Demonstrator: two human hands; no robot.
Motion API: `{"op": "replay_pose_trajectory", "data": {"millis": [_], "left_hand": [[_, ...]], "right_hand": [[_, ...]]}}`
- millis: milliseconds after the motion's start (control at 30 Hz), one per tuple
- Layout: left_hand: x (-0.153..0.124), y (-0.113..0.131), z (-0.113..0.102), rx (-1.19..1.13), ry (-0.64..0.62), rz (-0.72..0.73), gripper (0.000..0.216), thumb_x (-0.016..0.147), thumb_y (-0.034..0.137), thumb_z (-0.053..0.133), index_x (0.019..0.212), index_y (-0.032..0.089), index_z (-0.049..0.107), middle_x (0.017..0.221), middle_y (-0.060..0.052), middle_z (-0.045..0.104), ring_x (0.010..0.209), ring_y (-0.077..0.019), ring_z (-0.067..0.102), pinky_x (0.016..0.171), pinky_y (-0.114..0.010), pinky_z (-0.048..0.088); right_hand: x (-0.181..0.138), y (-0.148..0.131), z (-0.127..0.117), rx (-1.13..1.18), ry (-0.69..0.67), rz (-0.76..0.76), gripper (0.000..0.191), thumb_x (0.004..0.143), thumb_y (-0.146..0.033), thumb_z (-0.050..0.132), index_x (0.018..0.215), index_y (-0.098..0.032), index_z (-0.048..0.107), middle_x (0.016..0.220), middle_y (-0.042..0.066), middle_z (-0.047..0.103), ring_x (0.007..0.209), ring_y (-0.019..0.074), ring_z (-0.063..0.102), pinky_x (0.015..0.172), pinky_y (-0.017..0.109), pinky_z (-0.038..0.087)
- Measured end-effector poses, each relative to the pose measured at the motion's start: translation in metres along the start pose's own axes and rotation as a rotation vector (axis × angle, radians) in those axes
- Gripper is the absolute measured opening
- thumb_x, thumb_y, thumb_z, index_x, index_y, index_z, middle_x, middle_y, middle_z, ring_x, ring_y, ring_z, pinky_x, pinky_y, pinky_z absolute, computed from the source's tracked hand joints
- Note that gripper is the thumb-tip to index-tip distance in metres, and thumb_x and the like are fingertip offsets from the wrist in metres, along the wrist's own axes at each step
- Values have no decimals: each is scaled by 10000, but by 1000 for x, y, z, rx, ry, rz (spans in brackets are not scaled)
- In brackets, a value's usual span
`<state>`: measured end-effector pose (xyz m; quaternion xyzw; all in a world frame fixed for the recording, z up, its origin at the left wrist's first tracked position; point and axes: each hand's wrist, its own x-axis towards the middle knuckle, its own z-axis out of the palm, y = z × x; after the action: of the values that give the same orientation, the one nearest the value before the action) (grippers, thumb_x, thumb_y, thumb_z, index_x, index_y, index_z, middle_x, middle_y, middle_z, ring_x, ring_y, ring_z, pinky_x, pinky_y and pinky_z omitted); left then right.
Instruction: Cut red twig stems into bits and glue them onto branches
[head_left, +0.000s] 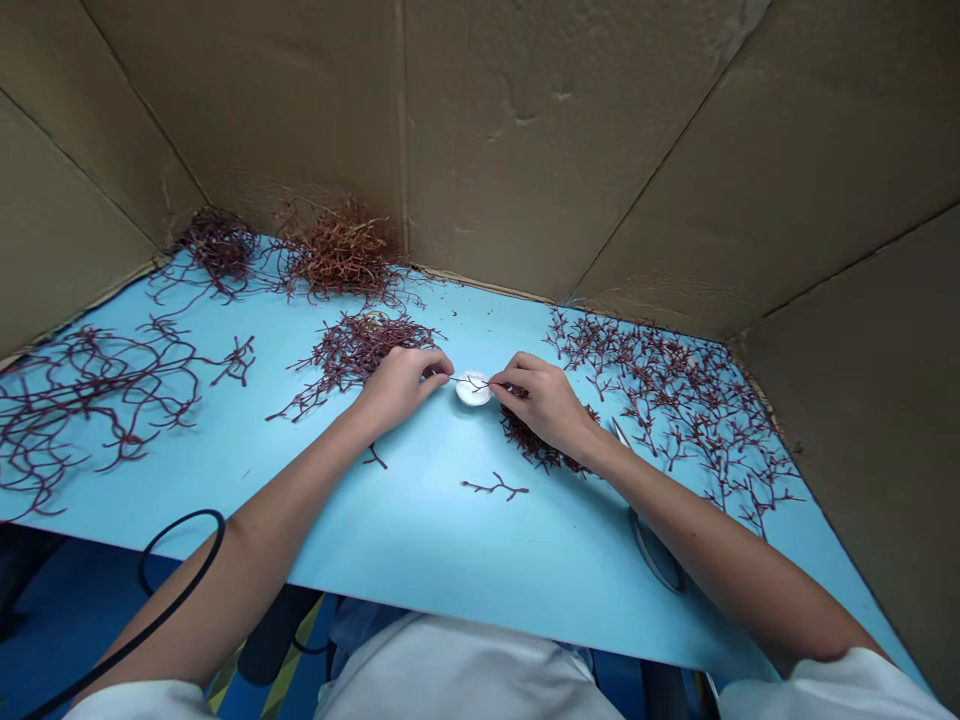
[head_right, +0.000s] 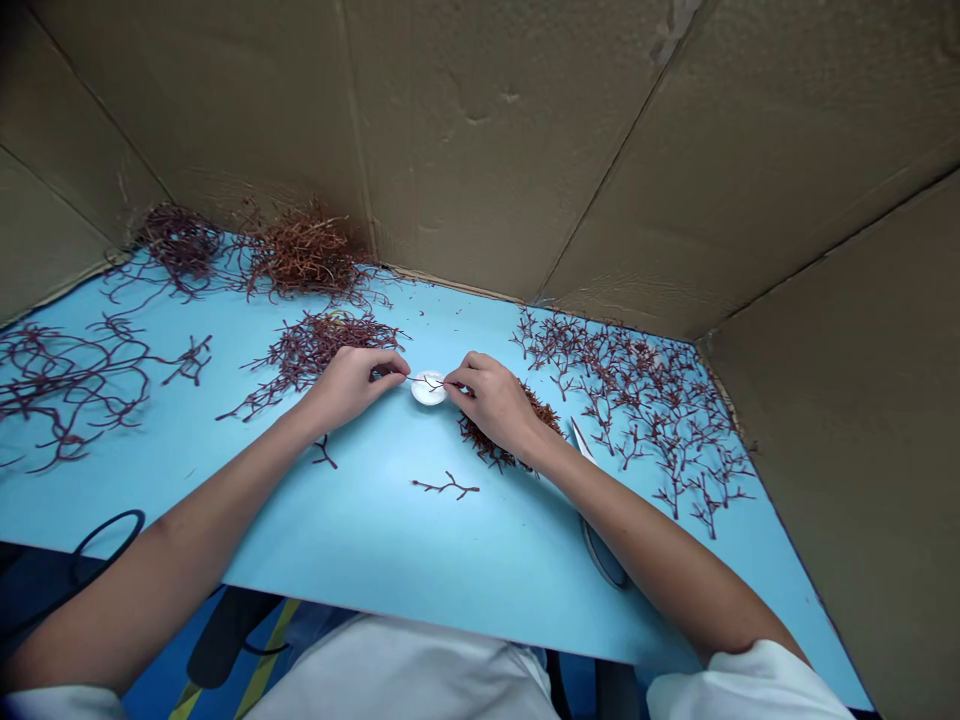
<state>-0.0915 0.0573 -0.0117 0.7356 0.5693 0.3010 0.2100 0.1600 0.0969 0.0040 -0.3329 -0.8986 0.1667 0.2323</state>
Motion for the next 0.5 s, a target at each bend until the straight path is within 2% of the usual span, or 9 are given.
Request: {"op": "replay_pose_trajectory", "data": {"millis": [233, 500], "left_hand": [[1, 2, -11, -108, 90, 6, 91, 895, 194, 698, 899, 212, 787, 910, -42, 826, 796, -201, 724, 790, -332, 547], [2, 5, -9, -343, 164, -50, 129, 866, 278, 711, 903, 172, 775, 856, -61, 798, 728, -173, 687, 690, -299, 528]], "right_hand": [[5, -1, 3, -1, 8, -26, 208, 1036, -266, 623, 1021, -214, 823, 924, 72, 705, 819, 194, 659, 756, 331, 507], [-1, 1, 0, 59, 208, 49, 96, 989, -238, 675, 987, -221, 770, 878, 41, 740, 767, 188, 673, 729, 327, 526]]}}
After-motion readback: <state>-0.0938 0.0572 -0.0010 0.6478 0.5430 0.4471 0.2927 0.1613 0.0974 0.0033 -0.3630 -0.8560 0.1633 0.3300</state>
